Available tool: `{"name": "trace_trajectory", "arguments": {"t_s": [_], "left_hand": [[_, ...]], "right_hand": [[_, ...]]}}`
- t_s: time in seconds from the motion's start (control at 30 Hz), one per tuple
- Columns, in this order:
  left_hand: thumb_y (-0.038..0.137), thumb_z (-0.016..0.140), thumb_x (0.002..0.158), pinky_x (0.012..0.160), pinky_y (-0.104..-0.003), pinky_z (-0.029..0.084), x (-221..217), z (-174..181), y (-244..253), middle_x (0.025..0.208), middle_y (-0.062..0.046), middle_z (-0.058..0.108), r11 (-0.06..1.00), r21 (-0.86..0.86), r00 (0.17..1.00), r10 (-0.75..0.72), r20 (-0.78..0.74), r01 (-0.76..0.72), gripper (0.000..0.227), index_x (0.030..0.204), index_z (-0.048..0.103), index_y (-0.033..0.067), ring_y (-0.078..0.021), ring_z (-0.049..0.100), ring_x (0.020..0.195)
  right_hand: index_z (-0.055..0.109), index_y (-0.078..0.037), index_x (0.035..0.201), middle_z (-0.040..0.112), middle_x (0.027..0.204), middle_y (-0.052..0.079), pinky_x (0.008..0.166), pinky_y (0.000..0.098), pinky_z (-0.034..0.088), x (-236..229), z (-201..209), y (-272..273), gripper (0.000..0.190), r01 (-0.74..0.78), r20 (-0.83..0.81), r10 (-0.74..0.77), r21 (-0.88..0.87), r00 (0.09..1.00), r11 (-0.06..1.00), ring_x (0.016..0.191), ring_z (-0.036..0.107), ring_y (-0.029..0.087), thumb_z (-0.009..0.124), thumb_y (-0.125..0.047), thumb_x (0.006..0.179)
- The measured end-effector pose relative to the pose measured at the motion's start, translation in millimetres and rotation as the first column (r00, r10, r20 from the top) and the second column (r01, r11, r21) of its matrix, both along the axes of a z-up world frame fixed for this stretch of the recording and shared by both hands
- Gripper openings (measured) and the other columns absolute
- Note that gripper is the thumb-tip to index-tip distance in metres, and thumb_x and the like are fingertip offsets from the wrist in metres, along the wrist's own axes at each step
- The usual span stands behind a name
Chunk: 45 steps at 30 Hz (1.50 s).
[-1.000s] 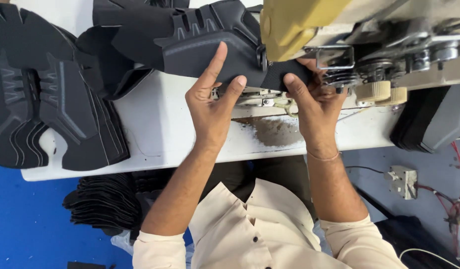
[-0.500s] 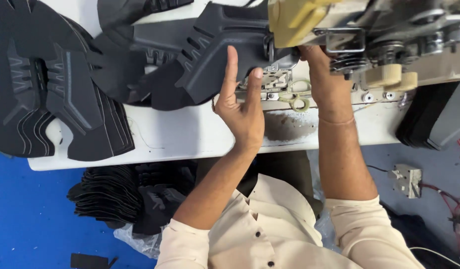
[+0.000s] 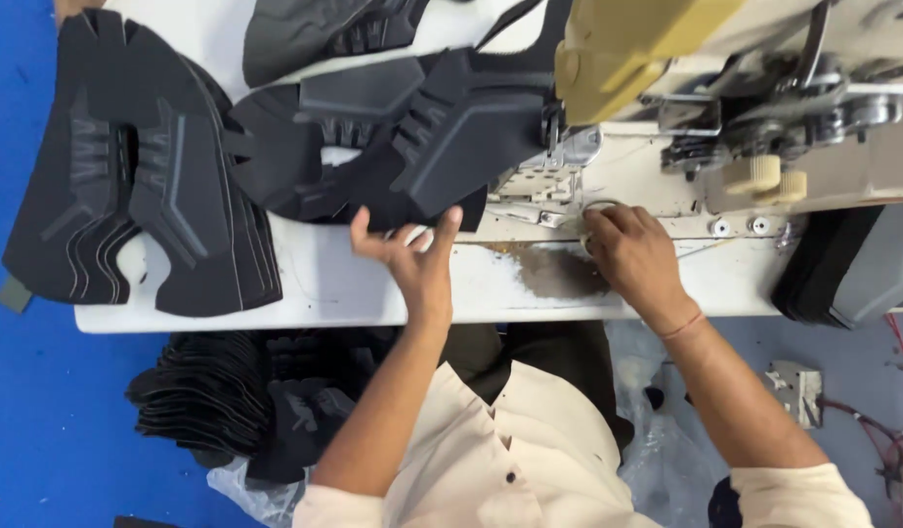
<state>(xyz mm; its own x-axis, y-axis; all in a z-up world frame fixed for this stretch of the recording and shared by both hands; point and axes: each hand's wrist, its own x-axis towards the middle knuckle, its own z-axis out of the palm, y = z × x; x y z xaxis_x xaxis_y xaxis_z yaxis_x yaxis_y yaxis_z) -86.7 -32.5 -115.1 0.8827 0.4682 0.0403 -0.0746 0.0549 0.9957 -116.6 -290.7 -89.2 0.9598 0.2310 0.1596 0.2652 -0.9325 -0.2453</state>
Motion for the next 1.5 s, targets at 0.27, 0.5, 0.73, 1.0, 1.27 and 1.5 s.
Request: {"name": "trace_trajectory", "arguments": {"t_s": [0.27,0.5,0.73,1.0,1.27,1.5], "left_hand": [[-0.012,0.071,0.084,0.073,-0.028,0.054,0,3,34,0.133,-0.017,0.044,0.997,0.058,0.999,-0.049,-0.011,0.049,0.099,0.156,0.007,0.0121,-0.0172,0.06,0.091],[-0.014,0.071,0.085,0.079,-0.027,0.055,-8,-17,46,0.123,-0.016,0.057,0.991,0.055,0.983,-0.129,0.131,0.123,0.103,0.158,0.003,0.0119,-0.0159,0.063,0.088],[-0.015,0.07,0.086,0.079,-0.028,0.053,-9,-39,51,0.112,-0.013,0.06,0.984,-0.037,0.968,-0.166,0.188,0.175,0.081,0.141,0.017,0.0132,-0.0152,0.062,0.089],[-0.015,0.067,0.086,0.085,-0.028,0.051,-10,-72,55,0.118,-0.009,0.056,0.918,-0.295,0.961,-0.226,0.16,0.265,0.076,0.142,0.023,0.0118,-0.0138,0.057,0.095],[0.0,0.059,0.101,0.112,-0.03,0.044,139,-195,44,0.145,-0.004,0.056,0.7,-0.668,0.967,-0.203,0.152,0.251,0.045,0.144,0.049,0.0071,-0.0151,0.054,0.131],[0.02,0.059,0.103,0.107,-0.037,0.045,198,-185,40,0.136,-0.004,0.058,0.83,-0.218,0.857,-0.488,0.163,0.514,0.037,0.137,0.054,0.0053,-0.0157,0.054,0.125]], "right_hand": [[0.072,-0.009,0.103,0.068,0.074,0.015,0.067,0.0435,0.053,-36,22,-17,0.024,0.091,-0.687,0.006,0.105,0.726,0.99,0.064,0.066,0.031,0.064,-0.028,0.091],[0.068,-0.005,0.102,0.066,0.076,0.017,0.058,0.0467,0.049,-34,31,47,0.059,0.056,-0.553,0.073,0.214,0.83,0.975,0.063,0.063,0.036,0.082,-0.052,0.069],[0.07,-0.008,0.105,0.066,0.089,0.007,0.062,0.0404,0.051,11,47,75,0.051,-0.257,-0.023,0.257,-0.003,0.966,0.966,0.069,0.064,0.028,0.079,-0.046,0.073],[0.072,-0.013,0.104,0.064,0.087,0.001,0.066,0.0388,0.052,18,53,45,0.031,-0.317,0.067,0.329,-0.152,0.942,0.936,0.073,0.065,0.023,0.078,-0.029,0.078],[0.074,-0.015,0.104,0.067,0.089,0.002,0.064,0.0401,0.051,-21,3,31,0.031,-0.082,0.037,0.082,-0.014,0.996,0.997,0.071,0.064,0.027,0.079,-0.025,0.075],[0.076,-0.019,0.112,0.072,0.097,-0.002,0.069,0.0372,0.055,-32,-16,13,0.036,0.306,-0.104,-0.299,0.053,0.948,0.951,0.079,0.07,0.024,0.081,-0.021,0.077]]}}
